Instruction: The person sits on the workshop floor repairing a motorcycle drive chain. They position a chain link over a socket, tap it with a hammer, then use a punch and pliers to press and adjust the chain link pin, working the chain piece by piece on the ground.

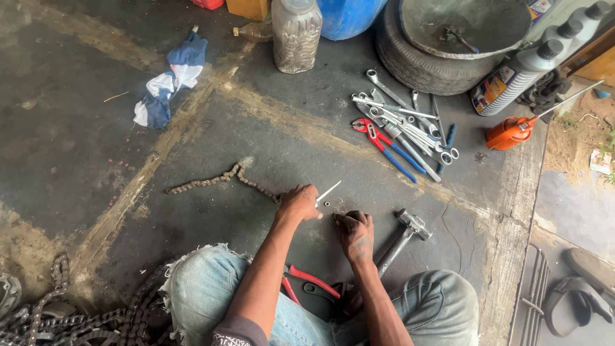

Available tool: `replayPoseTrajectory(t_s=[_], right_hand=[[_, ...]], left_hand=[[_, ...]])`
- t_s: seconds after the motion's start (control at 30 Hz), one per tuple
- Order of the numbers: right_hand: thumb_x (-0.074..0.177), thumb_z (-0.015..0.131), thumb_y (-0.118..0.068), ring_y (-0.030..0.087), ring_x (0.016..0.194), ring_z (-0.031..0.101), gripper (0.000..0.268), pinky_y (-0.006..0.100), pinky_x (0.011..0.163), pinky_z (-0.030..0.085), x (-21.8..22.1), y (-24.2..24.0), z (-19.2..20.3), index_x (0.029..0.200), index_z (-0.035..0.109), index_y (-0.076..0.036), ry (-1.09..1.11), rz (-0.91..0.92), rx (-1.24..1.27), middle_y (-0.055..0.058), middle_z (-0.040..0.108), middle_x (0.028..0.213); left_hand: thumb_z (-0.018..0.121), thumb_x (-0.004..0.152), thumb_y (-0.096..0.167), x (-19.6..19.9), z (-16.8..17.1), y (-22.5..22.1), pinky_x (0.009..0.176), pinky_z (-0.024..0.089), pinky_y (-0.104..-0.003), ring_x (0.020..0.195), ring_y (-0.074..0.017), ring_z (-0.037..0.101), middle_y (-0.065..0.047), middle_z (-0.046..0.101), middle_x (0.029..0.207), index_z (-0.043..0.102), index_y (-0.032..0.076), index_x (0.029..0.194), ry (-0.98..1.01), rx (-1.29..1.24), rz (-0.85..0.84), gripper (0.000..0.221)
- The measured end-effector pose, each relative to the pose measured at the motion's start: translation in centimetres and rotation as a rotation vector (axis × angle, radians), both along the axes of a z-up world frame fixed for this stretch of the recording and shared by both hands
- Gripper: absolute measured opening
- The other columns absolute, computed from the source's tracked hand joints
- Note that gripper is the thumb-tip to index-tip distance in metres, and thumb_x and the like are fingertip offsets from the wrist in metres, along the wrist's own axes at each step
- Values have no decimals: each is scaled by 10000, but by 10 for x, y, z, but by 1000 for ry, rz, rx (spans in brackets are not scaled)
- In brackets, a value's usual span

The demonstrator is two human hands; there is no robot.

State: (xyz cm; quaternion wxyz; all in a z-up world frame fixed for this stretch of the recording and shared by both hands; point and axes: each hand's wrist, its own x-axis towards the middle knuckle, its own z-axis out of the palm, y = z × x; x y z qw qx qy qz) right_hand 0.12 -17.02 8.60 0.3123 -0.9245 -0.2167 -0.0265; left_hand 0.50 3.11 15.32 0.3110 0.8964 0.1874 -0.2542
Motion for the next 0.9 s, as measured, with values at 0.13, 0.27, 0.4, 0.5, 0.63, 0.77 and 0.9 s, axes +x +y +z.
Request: replayPoseTrajectory(t_s=[0.13, 0.27, 0.4, 0.5, 0.63, 0.77, 0.9], right_hand=[[850, 760, -137, 295, 974, 619, 171, 404, 918, 493, 3, -3, -7, 1009, 823, -148, 23, -21, 49, 65, 735, 1012], [875, 789, -158, 232, 850, 642, 187, 355, 788, 518, 10, -6, -5, 1048, 822, -95, 338, -200, 210, 84, 772, 976], [922, 774, -113, 135, 780, 659, 244, 288, 669, 514, 21, -16, -31, 1133, 783, 9, 738, -237, 847, 115, 767, 968], [924, 739, -71, 153, 808, 657, 255, 309, 683, 542, 25, -19, -23, 1169, 739, 1, 901, -205, 1113, 97, 751, 1039], [934, 691, -50, 160, 894, 691, 230, 323, 719, 572, 24, -16, 6, 1159, 714, -8, 969, -238, 1173, 104, 754, 1068], [941, 661, -6, 197, 948, 708, 227, 331, 827, 590, 26, -19, 14, 1161, 698, 33, 987, -219, 1266, 135, 747, 1098], [950, 665, 9, 210, 954, 699, 243, 344, 878, 599, 29, -27, 1, 1188, 694, 43, 973, -238, 1340, 132, 714, 1108]], left_hand=[[850, 841, 354, 1, 3, -2, 992, 547, -458, 1158, -338, 680, -149, 708, 1220, 690, 103, 1241, -3, 28, 56, 499], [804, 853, 327, 3, -14, -4, 963, 559, -457, 1129, -311, 706, -114, 746, 1180, 692, 124, 1255, -92, -18, 60, 465], [788, 880, 307, 3, -17, -6, 948, 553, -469, 1126, -323, 683, -129, 721, 1181, 635, 125, 1331, -154, -71, 97, 510], [777, 887, 281, 3, -20, -8, 953, 547, -469, 1119, -317, 687, -124, 714, 1191, 604, 126, 1369, -155, -74, 87, 535], [761, 902, 231, 3, -11, -8, 962, 556, -466, 1115, -311, 701, -123, 727, 1194, 614, 116, 1367, -129, -85, 62, 501], [835, 801, 174, 10, -26, -11, 934, 554, -473, 1136, -345, 672, -169, 688, 1258, 621, 99, 1329, -392, -94, 92, 574], [731, 864, 191, 14, -16, -21, 911, 620, -384, 1031, -230, 766, -68, 779, 1231, 791, 152, 1157, -520, -453, 202, 302]])
